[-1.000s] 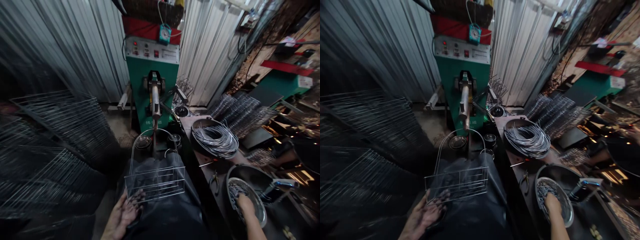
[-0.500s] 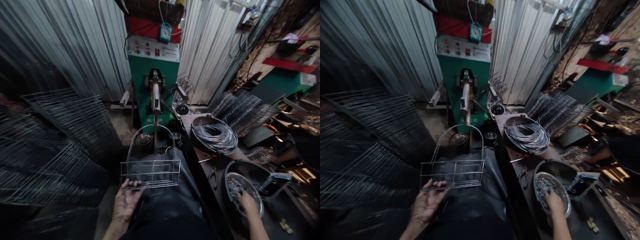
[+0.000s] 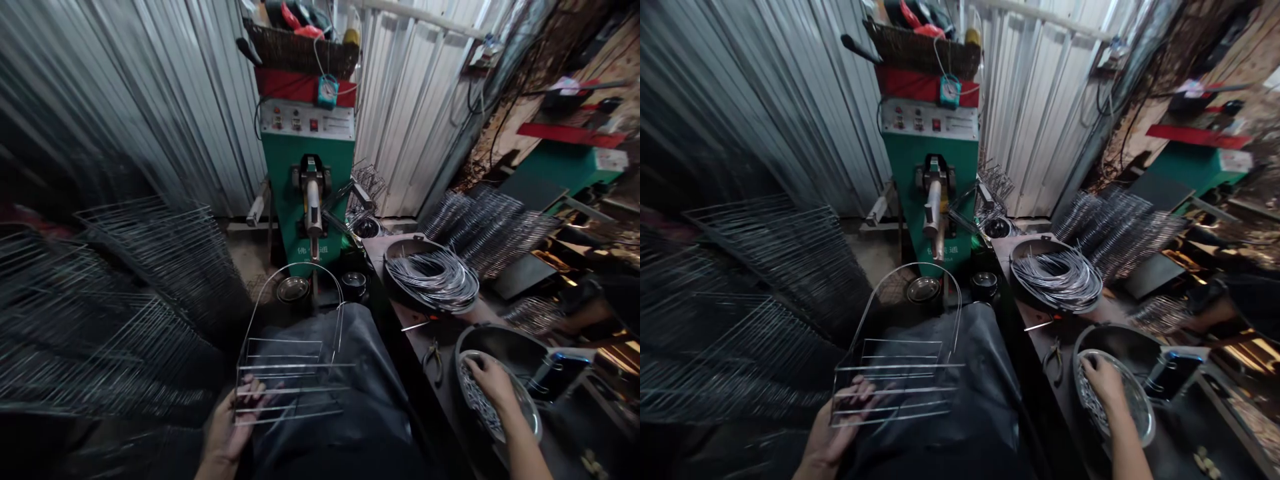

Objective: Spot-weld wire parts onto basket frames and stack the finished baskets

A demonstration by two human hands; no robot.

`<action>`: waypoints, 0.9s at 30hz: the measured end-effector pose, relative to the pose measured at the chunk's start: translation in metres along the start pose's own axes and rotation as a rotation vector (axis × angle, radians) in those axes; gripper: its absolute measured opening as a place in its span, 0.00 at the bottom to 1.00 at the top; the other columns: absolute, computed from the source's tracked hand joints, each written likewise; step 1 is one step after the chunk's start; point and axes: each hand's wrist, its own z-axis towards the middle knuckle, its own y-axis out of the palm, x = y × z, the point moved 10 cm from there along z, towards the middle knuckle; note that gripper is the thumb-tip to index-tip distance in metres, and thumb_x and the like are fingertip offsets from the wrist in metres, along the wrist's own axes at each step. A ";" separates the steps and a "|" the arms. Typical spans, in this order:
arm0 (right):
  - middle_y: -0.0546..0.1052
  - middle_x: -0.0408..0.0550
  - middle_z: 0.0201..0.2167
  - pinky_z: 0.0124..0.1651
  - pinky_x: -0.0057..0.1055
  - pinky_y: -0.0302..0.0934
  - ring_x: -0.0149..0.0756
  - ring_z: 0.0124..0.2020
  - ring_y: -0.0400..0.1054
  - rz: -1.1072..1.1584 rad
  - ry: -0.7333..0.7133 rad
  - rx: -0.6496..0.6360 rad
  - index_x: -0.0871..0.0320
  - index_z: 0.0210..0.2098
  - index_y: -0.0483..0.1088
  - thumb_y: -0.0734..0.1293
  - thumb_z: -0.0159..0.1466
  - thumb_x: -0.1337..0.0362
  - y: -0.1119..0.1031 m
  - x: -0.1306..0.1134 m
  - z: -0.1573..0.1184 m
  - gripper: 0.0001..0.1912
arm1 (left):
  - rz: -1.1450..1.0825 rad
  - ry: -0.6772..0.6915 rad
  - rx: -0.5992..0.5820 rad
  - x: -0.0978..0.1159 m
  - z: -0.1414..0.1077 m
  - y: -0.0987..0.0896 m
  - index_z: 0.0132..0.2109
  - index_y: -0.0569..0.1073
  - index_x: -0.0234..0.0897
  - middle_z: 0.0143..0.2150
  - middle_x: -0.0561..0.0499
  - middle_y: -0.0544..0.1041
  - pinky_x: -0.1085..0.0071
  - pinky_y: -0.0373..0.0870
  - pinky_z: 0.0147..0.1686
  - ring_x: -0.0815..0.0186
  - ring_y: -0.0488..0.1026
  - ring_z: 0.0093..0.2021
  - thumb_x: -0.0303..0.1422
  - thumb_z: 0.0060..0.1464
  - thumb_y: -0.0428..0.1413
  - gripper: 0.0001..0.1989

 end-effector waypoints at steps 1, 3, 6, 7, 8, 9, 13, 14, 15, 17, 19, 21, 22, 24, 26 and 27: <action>0.77 0.53 0.27 0.34 0.33 0.63 0.44 0.31 0.71 0.130 -0.047 -0.020 0.61 0.29 0.72 0.61 0.53 0.54 -0.003 -0.020 -0.002 0.17 | -0.008 0.036 -0.017 0.004 -0.006 0.001 0.28 0.66 0.35 0.21 0.57 0.58 0.48 0.71 0.44 0.72 0.61 0.23 0.24 0.48 0.49 0.04; 0.75 0.49 0.26 0.32 0.31 0.62 0.40 0.29 0.69 0.404 -0.140 -0.070 0.60 0.30 0.71 0.62 0.53 0.50 -0.009 -0.069 -0.009 0.18 | -0.001 0.120 -0.074 0.014 -0.016 0.014 0.26 0.65 0.36 0.20 0.59 0.57 0.49 0.70 0.46 0.73 0.60 0.22 0.29 0.50 0.52 0.06; 0.72 0.44 0.22 0.29 0.28 0.59 0.33 0.25 0.65 0.702 -0.293 -0.159 0.59 0.29 0.69 0.64 0.54 0.49 -0.012 -0.158 -0.026 0.18 | 0.066 0.223 -0.175 0.025 -0.023 0.053 0.22 0.61 0.36 0.19 0.60 0.56 0.54 0.70 0.48 0.74 0.58 0.21 0.31 0.47 0.58 0.13; 0.70 0.43 0.22 0.29 0.27 0.58 0.32 0.24 0.63 0.758 -0.337 -0.209 0.59 0.28 0.69 0.64 0.55 0.49 -0.009 -0.190 -0.031 0.18 | 0.088 0.243 -0.195 0.027 -0.023 0.066 0.22 0.61 0.36 0.18 0.60 0.56 0.57 0.70 0.47 0.75 0.58 0.21 0.31 0.45 0.60 0.14; 0.70 0.43 0.21 0.29 0.27 0.58 0.31 0.24 0.63 0.800 -0.386 -0.277 0.59 0.27 0.68 0.64 0.56 0.50 -0.003 -0.221 -0.037 0.17 | 0.107 0.253 -0.207 0.028 -0.022 0.077 0.22 0.61 0.36 0.18 0.60 0.57 0.59 0.70 0.47 0.75 0.59 0.21 0.30 0.43 0.61 0.14; 0.69 0.42 0.20 0.28 0.27 0.58 0.30 0.23 0.62 0.833 -0.425 -0.339 0.59 0.25 0.68 0.64 0.56 0.50 0.004 -0.250 -0.042 0.17 | 0.127 0.255 -0.212 0.027 -0.021 0.087 0.23 0.63 0.37 0.18 0.61 0.58 0.61 0.71 0.46 0.75 0.60 0.21 0.29 0.41 0.62 0.13; 0.67 0.40 0.16 0.23 0.26 0.54 0.28 0.18 0.59 0.959 -0.456 -0.488 0.59 0.23 0.65 0.65 0.55 0.50 0.030 -0.330 -0.039 0.17 | 0.274 0.296 -0.227 0.028 -0.020 0.114 0.27 0.66 0.37 0.20 0.60 0.64 0.69 0.69 0.43 0.74 0.65 0.24 0.29 0.37 0.64 0.12; 0.66 0.39 0.15 0.22 0.25 0.52 0.27 0.17 0.59 1.000 -0.447 -0.489 0.59 0.22 0.64 0.65 0.54 0.50 0.033 -0.340 -0.034 0.17 | 0.318 0.331 -0.235 0.031 -0.020 0.117 0.27 0.67 0.37 0.21 0.59 0.66 0.71 0.69 0.42 0.73 0.67 0.26 0.29 0.36 0.64 0.12; 0.66 0.39 0.15 0.21 0.25 0.52 0.27 0.17 0.58 1.041 -0.435 -0.489 0.59 0.22 0.63 0.66 0.53 0.51 0.037 -0.348 -0.029 0.17 | 0.354 0.378 -0.245 0.034 -0.020 0.120 0.27 0.66 0.37 0.23 0.58 0.68 0.73 0.68 0.40 0.71 0.69 0.29 0.30 0.36 0.64 0.12; 0.66 0.38 0.15 0.20 0.24 0.51 0.26 0.17 0.58 1.123 -0.390 -0.511 0.59 0.21 0.63 0.67 0.52 0.51 0.046 -0.357 -0.022 0.17 | 0.418 0.477 -0.257 0.040 -0.017 0.123 0.25 0.66 0.37 0.25 0.55 0.69 0.75 0.67 0.38 0.67 0.71 0.35 0.31 0.36 0.64 0.13; 0.66 0.38 0.15 0.20 0.24 0.51 0.25 0.16 0.59 1.192 -0.331 -0.558 0.59 0.22 0.63 0.68 0.50 0.52 0.059 -0.361 -0.019 0.16 | 0.460 0.530 -0.240 0.040 -0.009 0.119 0.23 0.66 0.37 0.26 0.54 0.69 0.74 0.66 0.39 0.64 0.71 0.40 0.31 0.35 0.64 0.13; 0.67 0.38 0.16 0.20 0.24 0.51 0.25 0.17 0.59 1.232 -0.286 -0.605 0.60 0.22 0.64 0.68 0.50 0.53 0.074 -0.365 -0.020 0.16 | 0.477 0.507 -0.212 0.031 0.004 0.110 0.23 0.65 0.37 0.26 0.53 0.69 0.72 0.66 0.41 0.61 0.70 0.42 0.30 0.35 0.64 0.13; 0.67 0.38 0.16 0.20 0.24 0.52 0.25 0.17 0.60 1.238 -0.270 -0.617 0.60 0.22 0.64 0.68 0.50 0.53 0.080 -0.366 -0.021 0.16 | 0.482 0.482 -0.202 0.025 0.010 0.105 0.22 0.65 0.38 0.26 0.52 0.70 0.70 0.66 0.41 0.60 0.70 0.42 0.30 0.34 0.65 0.13; 0.67 0.39 0.16 0.20 0.24 0.52 0.25 0.17 0.60 1.222 -0.260 -0.624 0.60 0.22 0.64 0.68 0.50 0.54 0.092 -0.368 -0.024 0.15 | 0.496 0.450 -0.203 0.014 0.018 0.098 0.23 0.65 0.38 0.27 0.52 0.70 0.69 0.66 0.42 0.61 0.71 0.41 0.30 0.33 0.65 0.14; 0.66 0.38 0.15 0.20 0.24 0.52 0.25 0.17 0.60 1.191 -0.274 -0.633 0.60 0.21 0.64 0.68 0.51 0.54 0.100 -0.370 -0.027 0.15 | 0.508 0.466 -0.220 0.010 0.021 0.092 0.23 0.65 0.38 0.27 0.52 0.71 0.68 0.66 0.43 0.62 0.71 0.39 0.31 0.34 0.65 0.13; 0.66 0.39 0.15 0.21 0.24 0.52 0.25 0.17 0.59 1.177 -0.289 -0.642 0.59 0.21 0.64 0.67 0.51 0.54 0.103 -0.371 -0.029 0.15 | 0.507 0.483 -0.230 0.009 0.021 0.090 0.23 0.66 0.38 0.26 0.52 0.70 0.68 0.65 0.44 0.62 0.70 0.38 0.31 0.34 0.65 0.13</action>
